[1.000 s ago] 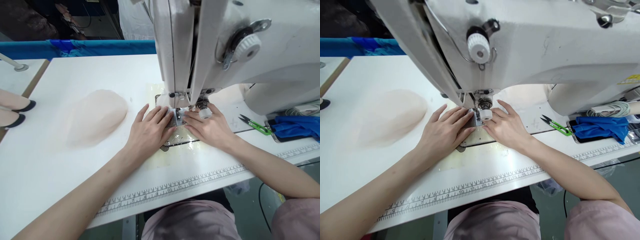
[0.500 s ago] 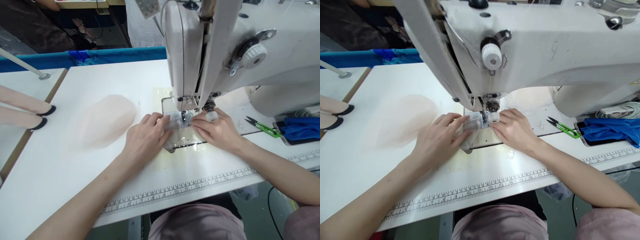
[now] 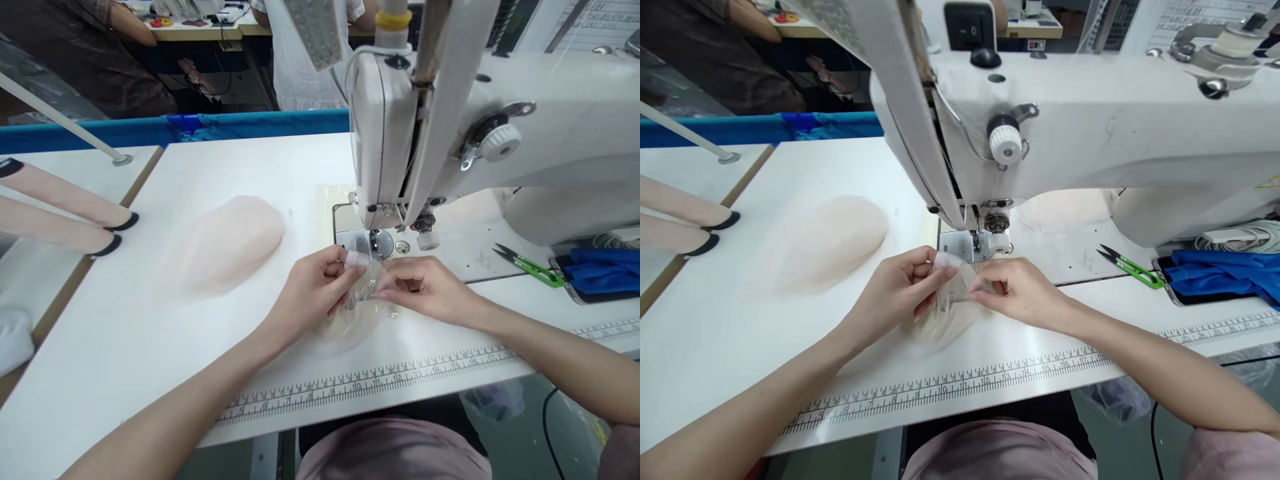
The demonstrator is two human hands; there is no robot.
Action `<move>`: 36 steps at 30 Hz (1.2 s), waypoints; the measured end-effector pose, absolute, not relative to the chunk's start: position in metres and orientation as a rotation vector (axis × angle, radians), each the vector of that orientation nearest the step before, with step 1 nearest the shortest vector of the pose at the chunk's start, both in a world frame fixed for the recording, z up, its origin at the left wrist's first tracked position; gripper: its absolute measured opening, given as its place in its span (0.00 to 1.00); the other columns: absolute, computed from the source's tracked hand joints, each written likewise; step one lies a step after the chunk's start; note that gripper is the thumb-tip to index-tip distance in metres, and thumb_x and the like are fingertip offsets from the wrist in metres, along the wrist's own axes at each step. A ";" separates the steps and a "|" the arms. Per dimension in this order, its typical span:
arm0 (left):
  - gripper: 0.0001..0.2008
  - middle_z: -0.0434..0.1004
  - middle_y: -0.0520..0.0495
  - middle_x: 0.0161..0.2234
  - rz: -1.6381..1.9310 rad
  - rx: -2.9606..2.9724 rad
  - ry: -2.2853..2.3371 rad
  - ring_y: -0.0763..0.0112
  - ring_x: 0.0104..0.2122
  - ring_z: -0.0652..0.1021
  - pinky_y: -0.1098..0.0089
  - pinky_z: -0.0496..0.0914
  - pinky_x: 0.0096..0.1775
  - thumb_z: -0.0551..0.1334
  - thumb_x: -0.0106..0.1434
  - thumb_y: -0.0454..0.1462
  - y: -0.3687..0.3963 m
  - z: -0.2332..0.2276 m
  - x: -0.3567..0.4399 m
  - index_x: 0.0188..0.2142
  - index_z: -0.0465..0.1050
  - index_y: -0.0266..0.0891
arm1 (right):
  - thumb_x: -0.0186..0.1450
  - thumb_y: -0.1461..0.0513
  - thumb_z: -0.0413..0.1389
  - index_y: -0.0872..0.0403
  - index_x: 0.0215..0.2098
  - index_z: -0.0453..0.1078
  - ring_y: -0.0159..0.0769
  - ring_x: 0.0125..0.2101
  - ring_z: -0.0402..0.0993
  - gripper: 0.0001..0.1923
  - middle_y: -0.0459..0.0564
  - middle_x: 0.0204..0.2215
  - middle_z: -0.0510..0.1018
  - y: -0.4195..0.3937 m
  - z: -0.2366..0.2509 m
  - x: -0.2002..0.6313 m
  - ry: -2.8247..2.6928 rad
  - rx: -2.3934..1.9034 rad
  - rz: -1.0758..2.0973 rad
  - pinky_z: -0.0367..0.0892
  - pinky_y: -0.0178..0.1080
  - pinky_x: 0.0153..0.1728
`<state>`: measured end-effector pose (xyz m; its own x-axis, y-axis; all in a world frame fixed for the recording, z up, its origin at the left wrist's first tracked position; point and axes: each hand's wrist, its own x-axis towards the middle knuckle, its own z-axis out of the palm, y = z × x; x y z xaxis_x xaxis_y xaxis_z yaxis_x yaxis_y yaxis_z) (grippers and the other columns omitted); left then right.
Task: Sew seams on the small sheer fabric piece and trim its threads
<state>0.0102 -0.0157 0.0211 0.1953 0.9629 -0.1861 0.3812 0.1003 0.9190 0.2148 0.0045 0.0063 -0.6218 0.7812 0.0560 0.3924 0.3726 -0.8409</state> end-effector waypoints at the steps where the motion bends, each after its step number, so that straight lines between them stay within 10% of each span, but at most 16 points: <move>1: 0.15 0.65 0.59 0.14 0.748 1.422 1.345 0.80 0.12 0.62 0.76 0.56 0.17 0.61 0.62 0.46 -0.015 0.021 0.010 0.26 0.62 0.40 | 0.64 0.58 0.58 0.52 0.33 0.76 0.25 0.19 0.63 0.07 0.41 0.20 0.71 0.005 0.008 0.215 -2.116 -1.034 1.295 0.59 0.31 0.21; 11: 0.19 0.55 0.57 0.18 0.862 1.533 1.343 0.79 0.19 0.60 0.75 0.56 0.20 0.63 0.60 0.44 -0.015 0.019 0.012 0.20 0.58 0.39 | 0.58 0.56 0.63 0.54 0.29 0.66 0.27 0.23 0.66 0.12 0.41 0.25 0.70 0.005 0.012 0.212 -1.811 -0.954 1.663 0.64 0.33 0.25; 20: 0.07 0.77 0.47 0.37 0.913 1.642 1.264 0.67 0.39 0.76 0.65 0.71 0.40 0.58 0.62 0.39 -0.016 0.021 0.009 0.32 0.73 0.40 | 0.57 0.62 0.62 0.53 0.37 0.66 0.29 0.23 0.70 0.11 0.40 0.21 0.70 0.012 0.005 0.220 -1.821 -1.090 1.483 0.67 0.35 0.26; 26: 0.12 0.77 0.50 0.29 0.877 1.450 1.198 0.73 0.27 0.75 0.69 0.71 0.30 0.59 0.59 0.36 -0.017 0.020 0.010 0.21 0.58 0.40 | 0.54 0.61 0.64 0.54 0.30 0.69 0.28 0.22 0.71 0.09 0.39 0.18 0.70 0.015 0.006 0.221 -1.701 -1.149 1.447 0.70 0.34 0.26; 36: 0.11 0.70 0.53 0.27 0.795 1.477 1.264 0.71 0.27 0.71 0.70 0.66 0.29 0.52 0.61 0.35 -0.018 0.022 0.012 0.42 0.68 0.43 | 0.52 0.62 0.67 0.56 0.28 0.71 0.29 0.20 0.75 0.10 0.41 0.18 0.75 0.010 0.011 0.213 -1.446 -1.045 1.824 0.71 0.32 0.23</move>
